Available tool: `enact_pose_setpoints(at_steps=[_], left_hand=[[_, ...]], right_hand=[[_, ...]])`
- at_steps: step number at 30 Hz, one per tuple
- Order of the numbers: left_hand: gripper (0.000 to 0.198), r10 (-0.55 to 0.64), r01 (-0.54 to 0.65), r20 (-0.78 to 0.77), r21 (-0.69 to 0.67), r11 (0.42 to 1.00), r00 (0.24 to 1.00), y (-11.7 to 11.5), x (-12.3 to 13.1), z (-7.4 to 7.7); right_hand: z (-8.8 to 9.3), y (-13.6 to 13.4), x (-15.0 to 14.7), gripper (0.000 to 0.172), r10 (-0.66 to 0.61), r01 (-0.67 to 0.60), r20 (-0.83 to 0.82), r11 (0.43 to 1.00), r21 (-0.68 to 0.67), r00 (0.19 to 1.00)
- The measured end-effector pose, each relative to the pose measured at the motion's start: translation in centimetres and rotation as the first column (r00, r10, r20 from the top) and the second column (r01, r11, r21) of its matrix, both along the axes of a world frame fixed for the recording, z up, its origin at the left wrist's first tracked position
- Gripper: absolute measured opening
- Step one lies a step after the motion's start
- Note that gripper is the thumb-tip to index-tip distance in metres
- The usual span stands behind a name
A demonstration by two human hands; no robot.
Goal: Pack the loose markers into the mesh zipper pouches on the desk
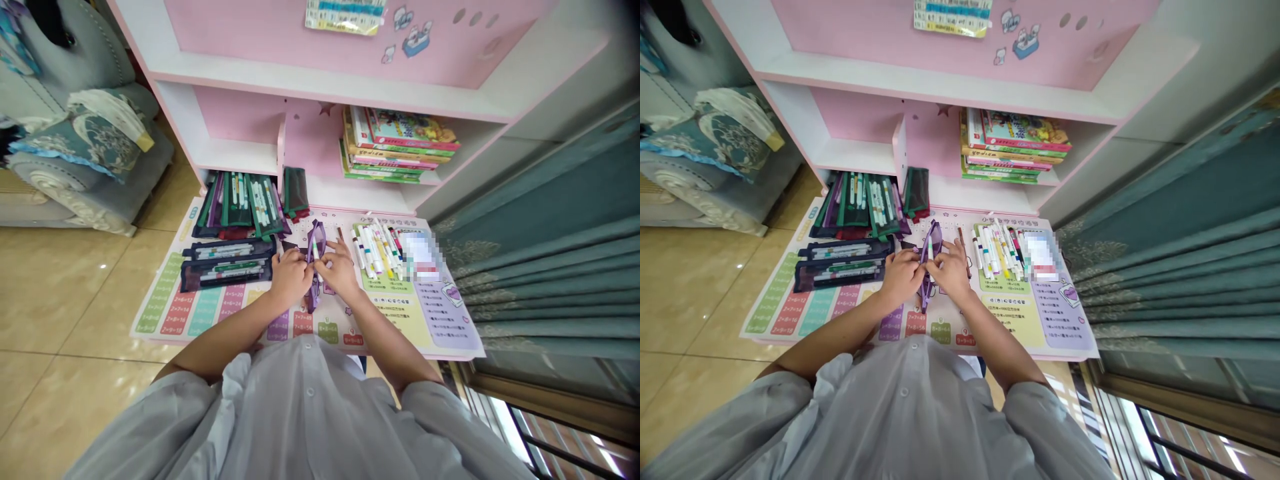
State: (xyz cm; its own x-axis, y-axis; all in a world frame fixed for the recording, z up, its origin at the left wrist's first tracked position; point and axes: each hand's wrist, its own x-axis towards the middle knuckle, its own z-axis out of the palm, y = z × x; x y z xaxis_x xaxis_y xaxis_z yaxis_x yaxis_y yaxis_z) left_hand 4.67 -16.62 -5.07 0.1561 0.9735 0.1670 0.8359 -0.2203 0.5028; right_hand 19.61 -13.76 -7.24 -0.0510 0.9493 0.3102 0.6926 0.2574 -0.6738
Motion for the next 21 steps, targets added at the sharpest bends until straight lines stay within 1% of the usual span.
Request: enact_pose_setpoints(at_steps=[3,7,13,15,16,18,20,21], left_hand=[[0.03,0.002,-0.002,-0.001,-0.003,1.0,1.0,-0.1,0.0,0.2],[0.031,0.001,-0.001,-0.015,-0.018,1.0,1.0,-0.2,0.0,0.4],[0.029,0.018,-0.018,-0.01,-0.003,1.0,1.0,-0.2,0.0,0.2],[0.03,0.033,-0.033,-0.006,-0.005,0.999,0.999,-0.1,-0.1,0.2],[0.03,0.041,-0.041,-0.003,-0.005,0.999,0.999,0.0,-0.1,0.2],[0.031,0.051,-0.051,0.01,-0.001,0.999,0.999,0.1,-0.2,0.2],[0.032,0.055,-0.055,0.026,0.002,0.999,0.998,0.2,-0.3,0.1],[0.033,0.054,-0.054,0.034,0.002,0.999,0.998,0.2,-0.3,0.1]], right_hand=[[-0.7,0.2,-0.1,0.027,-0.015,0.015,0.009,1.0,-0.024,1.0],[-1.2,0.6,0.0,0.034,-0.024,0.024,0.013,1.0,-0.015,1.0],[-1.0,0.7,0.7,0.04,0.026,-0.026,0.001,0.999,0.037,1.0],[-0.9,0.9,1.5,0.039,0.009,-0.009,0.003,0.998,0.068,1.0],[-0.8,1.1,2.0,0.037,-0.028,0.026,0.024,0.996,0.089,0.999],[-0.8,1.5,3.1,0.032,-0.163,0.146,0.119,0.98,0.134,0.979],[-0.8,1.9,4.2,0.026,-0.309,0.276,0.255,0.948,0.159,0.916],[-0.9,2.0,4.6,0.024,-0.354,0.319,0.321,0.935,0.156,0.879]])
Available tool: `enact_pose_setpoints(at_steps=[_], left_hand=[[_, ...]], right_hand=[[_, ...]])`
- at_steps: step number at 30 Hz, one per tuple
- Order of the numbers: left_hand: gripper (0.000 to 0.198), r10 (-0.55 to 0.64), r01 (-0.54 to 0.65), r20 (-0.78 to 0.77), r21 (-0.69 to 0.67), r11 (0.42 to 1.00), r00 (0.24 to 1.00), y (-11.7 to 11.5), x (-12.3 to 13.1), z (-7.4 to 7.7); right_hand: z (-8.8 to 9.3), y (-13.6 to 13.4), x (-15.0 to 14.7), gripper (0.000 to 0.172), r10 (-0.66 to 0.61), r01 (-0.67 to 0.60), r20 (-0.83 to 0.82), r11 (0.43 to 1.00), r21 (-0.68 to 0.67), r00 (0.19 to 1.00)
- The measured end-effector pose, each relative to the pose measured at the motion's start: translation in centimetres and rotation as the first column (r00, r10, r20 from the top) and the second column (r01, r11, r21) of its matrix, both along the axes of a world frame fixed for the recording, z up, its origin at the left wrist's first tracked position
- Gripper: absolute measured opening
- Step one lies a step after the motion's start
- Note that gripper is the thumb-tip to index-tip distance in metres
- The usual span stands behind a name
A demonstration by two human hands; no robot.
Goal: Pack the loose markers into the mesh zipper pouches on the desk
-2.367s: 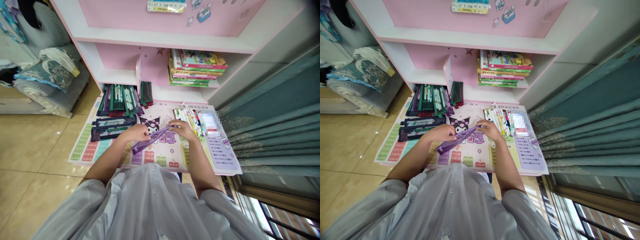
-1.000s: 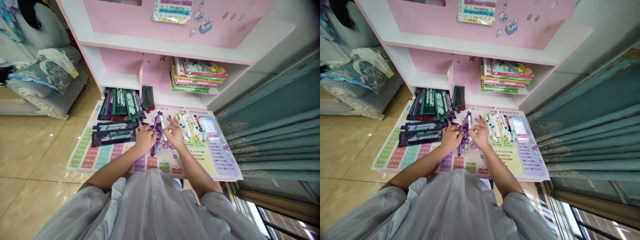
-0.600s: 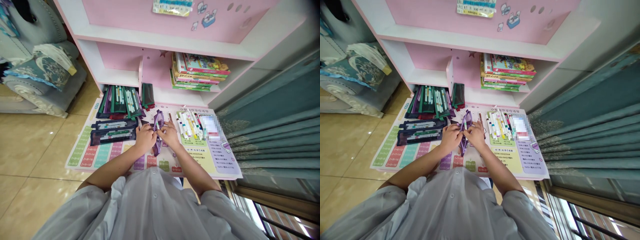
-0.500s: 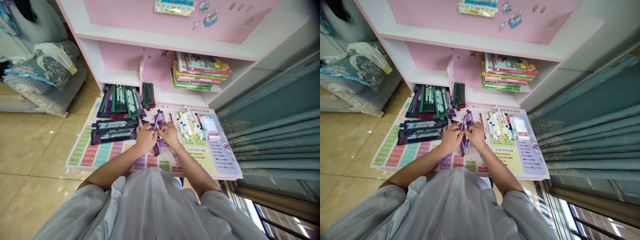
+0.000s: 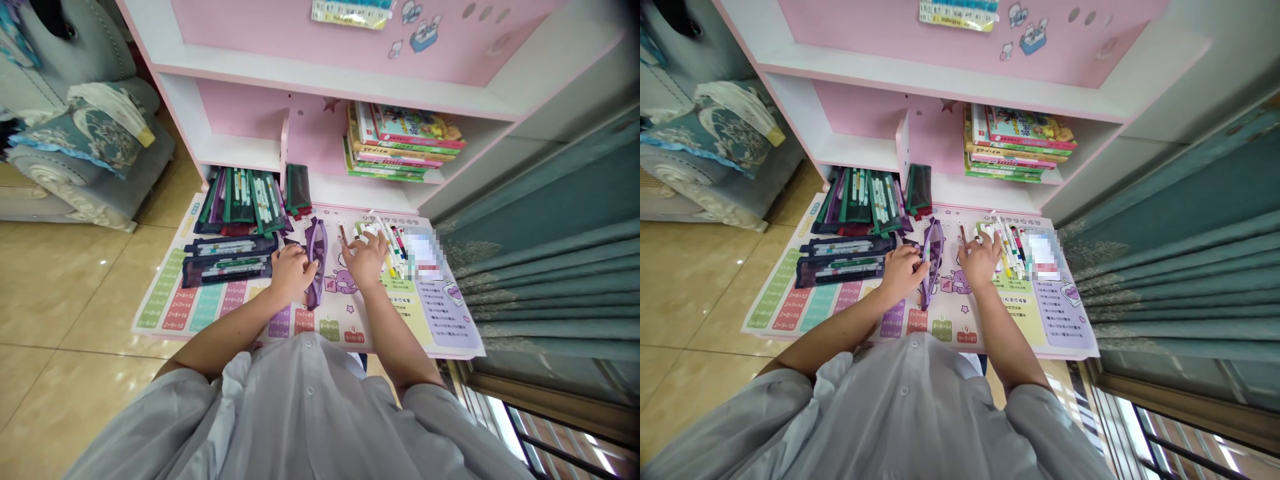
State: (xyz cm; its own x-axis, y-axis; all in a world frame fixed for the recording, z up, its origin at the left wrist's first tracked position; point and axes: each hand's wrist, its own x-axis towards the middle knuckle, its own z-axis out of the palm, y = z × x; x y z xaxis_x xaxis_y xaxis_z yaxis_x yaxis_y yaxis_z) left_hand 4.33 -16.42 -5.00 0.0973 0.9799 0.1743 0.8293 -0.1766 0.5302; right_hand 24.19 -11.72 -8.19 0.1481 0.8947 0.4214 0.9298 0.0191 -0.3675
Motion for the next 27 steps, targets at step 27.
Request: enact_pose_setpoints(at_steps=[27], left_hand=[[0.028,-0.007,0.007,0.018,-0.016,1.0,1.0,0.0,0.1,0.0]], right_hand=[[2.5,-2.2,-3.8,0.021,0.382,-0.382,-0.338,0.922,0.068,0.86]])
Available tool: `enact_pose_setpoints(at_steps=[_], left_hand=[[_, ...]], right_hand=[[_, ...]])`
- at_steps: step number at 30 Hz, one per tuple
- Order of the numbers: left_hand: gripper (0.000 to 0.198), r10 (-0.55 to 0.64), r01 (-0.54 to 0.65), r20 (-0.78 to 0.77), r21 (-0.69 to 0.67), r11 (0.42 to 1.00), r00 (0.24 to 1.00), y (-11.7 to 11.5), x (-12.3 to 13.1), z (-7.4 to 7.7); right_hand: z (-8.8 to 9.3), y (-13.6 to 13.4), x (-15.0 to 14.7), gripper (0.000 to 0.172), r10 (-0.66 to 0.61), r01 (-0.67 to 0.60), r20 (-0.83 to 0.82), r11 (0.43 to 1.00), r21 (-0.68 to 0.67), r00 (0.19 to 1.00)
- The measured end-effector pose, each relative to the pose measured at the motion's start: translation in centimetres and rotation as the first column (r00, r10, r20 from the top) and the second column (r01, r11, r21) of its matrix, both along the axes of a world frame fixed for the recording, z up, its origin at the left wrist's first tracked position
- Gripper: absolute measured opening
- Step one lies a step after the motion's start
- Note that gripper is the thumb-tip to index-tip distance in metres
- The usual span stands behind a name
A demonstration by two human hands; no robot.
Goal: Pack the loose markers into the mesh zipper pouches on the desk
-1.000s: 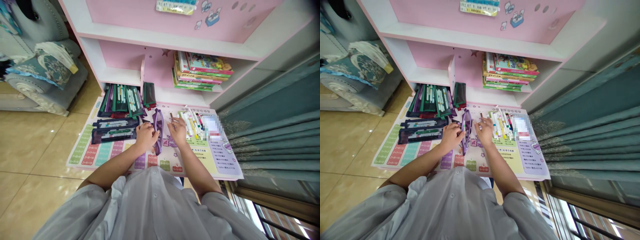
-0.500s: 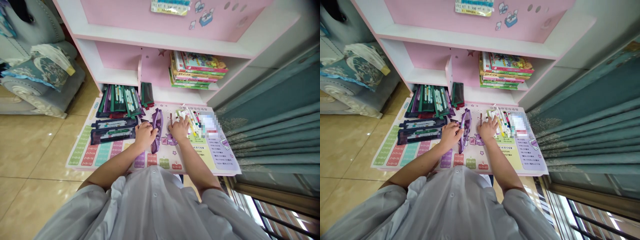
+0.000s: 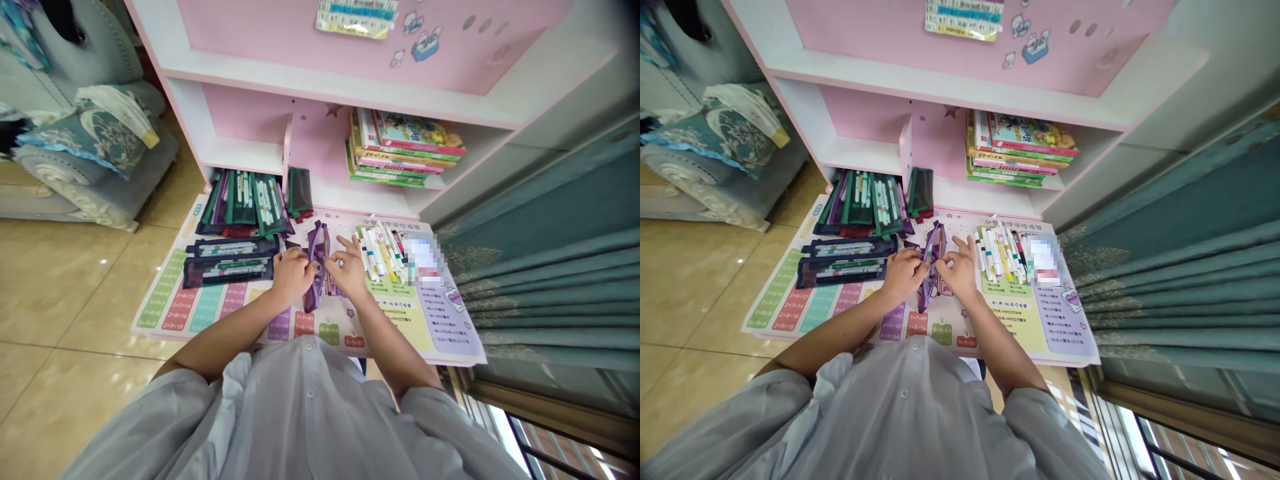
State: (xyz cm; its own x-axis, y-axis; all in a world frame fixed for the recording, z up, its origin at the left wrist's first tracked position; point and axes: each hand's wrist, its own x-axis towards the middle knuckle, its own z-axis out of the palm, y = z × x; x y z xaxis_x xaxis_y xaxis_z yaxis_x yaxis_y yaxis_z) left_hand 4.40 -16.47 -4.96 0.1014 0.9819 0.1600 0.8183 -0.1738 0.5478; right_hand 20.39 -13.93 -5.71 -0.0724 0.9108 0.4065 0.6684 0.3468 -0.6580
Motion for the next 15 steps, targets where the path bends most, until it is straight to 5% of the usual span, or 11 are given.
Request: enact_pose_setpoints(at_steps=[15], left_hand=[[0.028,-0.027,0.027,-0.012,-0.054,0.998,1.0,-0.2,0.3,0.4]], right_hand=[[-1.3,0.4,-1.2,0.021,-0.019,0.04,0.094,0.975,-0.22,0.995]])
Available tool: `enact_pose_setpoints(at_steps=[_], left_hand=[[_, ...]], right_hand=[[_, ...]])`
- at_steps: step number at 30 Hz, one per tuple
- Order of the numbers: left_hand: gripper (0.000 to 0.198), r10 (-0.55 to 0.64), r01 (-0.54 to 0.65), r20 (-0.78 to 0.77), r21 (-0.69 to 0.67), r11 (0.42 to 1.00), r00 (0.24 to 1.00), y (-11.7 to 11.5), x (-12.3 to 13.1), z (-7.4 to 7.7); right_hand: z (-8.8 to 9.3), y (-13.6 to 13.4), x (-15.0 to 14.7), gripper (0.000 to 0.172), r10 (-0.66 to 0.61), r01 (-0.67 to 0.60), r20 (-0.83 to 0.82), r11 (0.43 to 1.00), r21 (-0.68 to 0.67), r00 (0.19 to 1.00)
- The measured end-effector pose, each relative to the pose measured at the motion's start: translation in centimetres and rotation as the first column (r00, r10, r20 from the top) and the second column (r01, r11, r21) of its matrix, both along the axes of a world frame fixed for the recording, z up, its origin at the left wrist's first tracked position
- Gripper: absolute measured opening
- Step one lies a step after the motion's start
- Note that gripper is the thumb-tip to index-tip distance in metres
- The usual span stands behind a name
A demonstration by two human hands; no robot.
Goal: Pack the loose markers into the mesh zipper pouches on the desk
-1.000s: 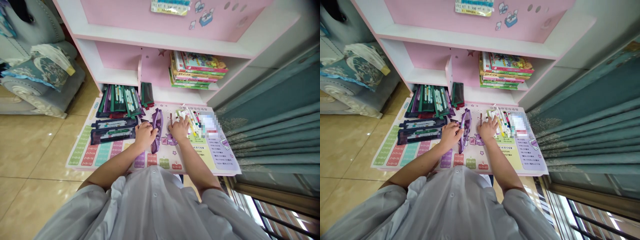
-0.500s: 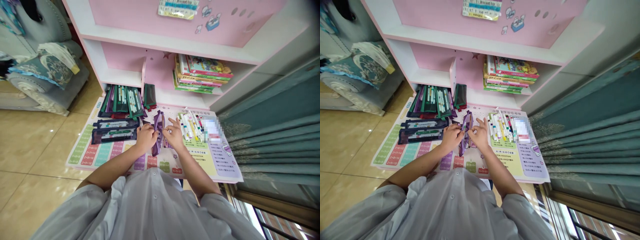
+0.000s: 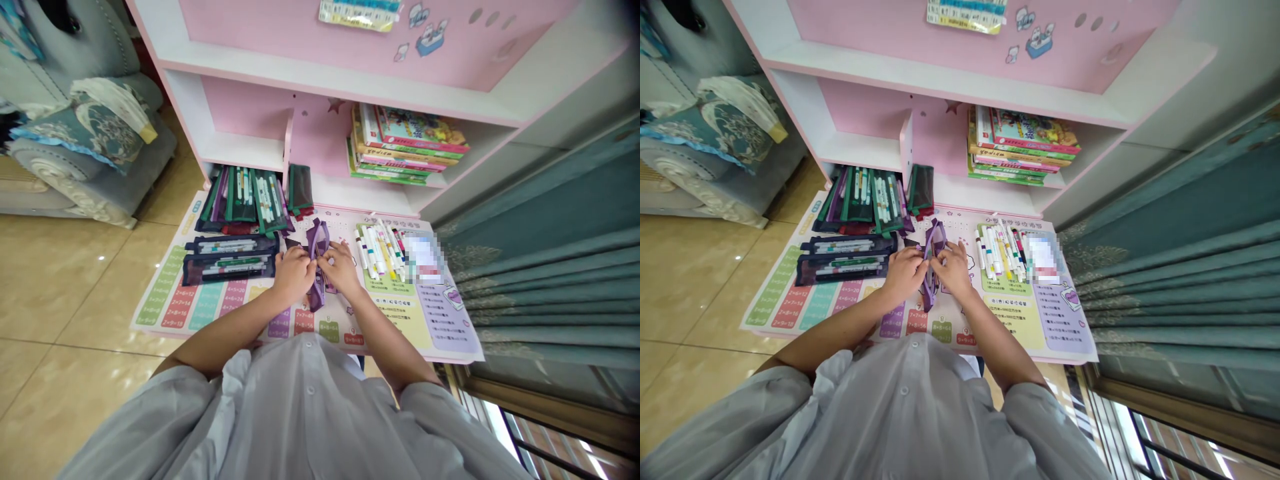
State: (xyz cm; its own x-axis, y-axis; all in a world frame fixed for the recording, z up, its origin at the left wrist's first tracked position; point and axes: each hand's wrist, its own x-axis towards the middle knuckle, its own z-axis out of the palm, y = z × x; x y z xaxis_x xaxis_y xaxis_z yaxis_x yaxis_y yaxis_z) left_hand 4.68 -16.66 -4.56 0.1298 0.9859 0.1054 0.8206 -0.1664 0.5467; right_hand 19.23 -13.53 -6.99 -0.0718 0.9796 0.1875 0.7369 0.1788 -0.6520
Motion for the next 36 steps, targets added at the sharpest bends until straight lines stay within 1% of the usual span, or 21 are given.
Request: enact_pose_setpoints(at_steps=[5,10,12,13,15,18,20,24,28,32,36], left_hand=[[0.029,-0.011,0.011,-0.005,0.014,1.0,1.0,-0.1,0.1,-0.1],[0.028,-0.009,0.009,-0.013,0.022,1.0,1.0,0.0,0.0,-0.3],[0.029,-0.004,0.004,-0.015,0.038,0.999,1.0,0.1,-0.1,-0.3],[0.029,-0.001,0.002,-0.015,0.044,0.999,1.0,0.1,-0.1,-0.3],[0.03,0.003,-0.002,-0.009,0.046,0.999,1.0,0.1,-0.2,-0.4],[0.03,0.007,-0.007,0.001,0.036,0.999,1.0,0.2,-0.3,-0.3],[0.031,0.008,-0.008,0.0,0.034,0.999,1.0,0.2,-0.4,-0.2],[0.031,0.003,-0.003,-0.002,0.033,0.999,1.0,0.2,-0.4,-0.2],[0.031,0.002,-0.002,-0.002,0.033,0.999,1.0,0.3,-0.4,-0.4],[0.032,-0.003,0.003,-0.001,0.039,0.999,1.0,0.3,-0.4,-0.4],[0.031,0.001,-0.001,0.002,0.023,1.0,1.0,0.2,-0.4,-0.2]], right_hand=[[-0.8,0.2,-0.1,0.024,-0.032,0.032,0.033,0.999,-0.011,0.999],[-0.5,0.3,0.0,0.032,0.014,-0.013,-0.014,0.996,0.089,1.0],[-0.3,0.5,0.6,0.033,-0.007,0.01,-0.026,0.991,0.137,1.0],[-0.2,0.6,1.1,0.034,-0.04,0.042,-0.019,0.986,0.162,0.999],[-0.1,1.0,2.5,0.034,-0.152,0.144,0.025,0.966,0.214,0.988],[-0.4,1.8,4.9,0.025,-0.36,0.313,0.156,0.913,0.26,0.92],[-0.8,2.2,6.3,0.02,-0.418,0.368,0.23,0.901,0.231,0.879],[-1.8,2.8,7.8,0.021,-0.419,0.394,0.299,0.908,0.143,0.857],[-2.1,3.1,7.9,0.022,-0.415,0.408,0.38,0.907,0.105,0.827],[-2.1,3.3,7.7,0.023,-0.351,0.373,0.45,0.927,0.043,0.821],[-2.1,3.6,7.4,0.024,-0.314,0.357,0.48,0.934,0.0,0.819]])
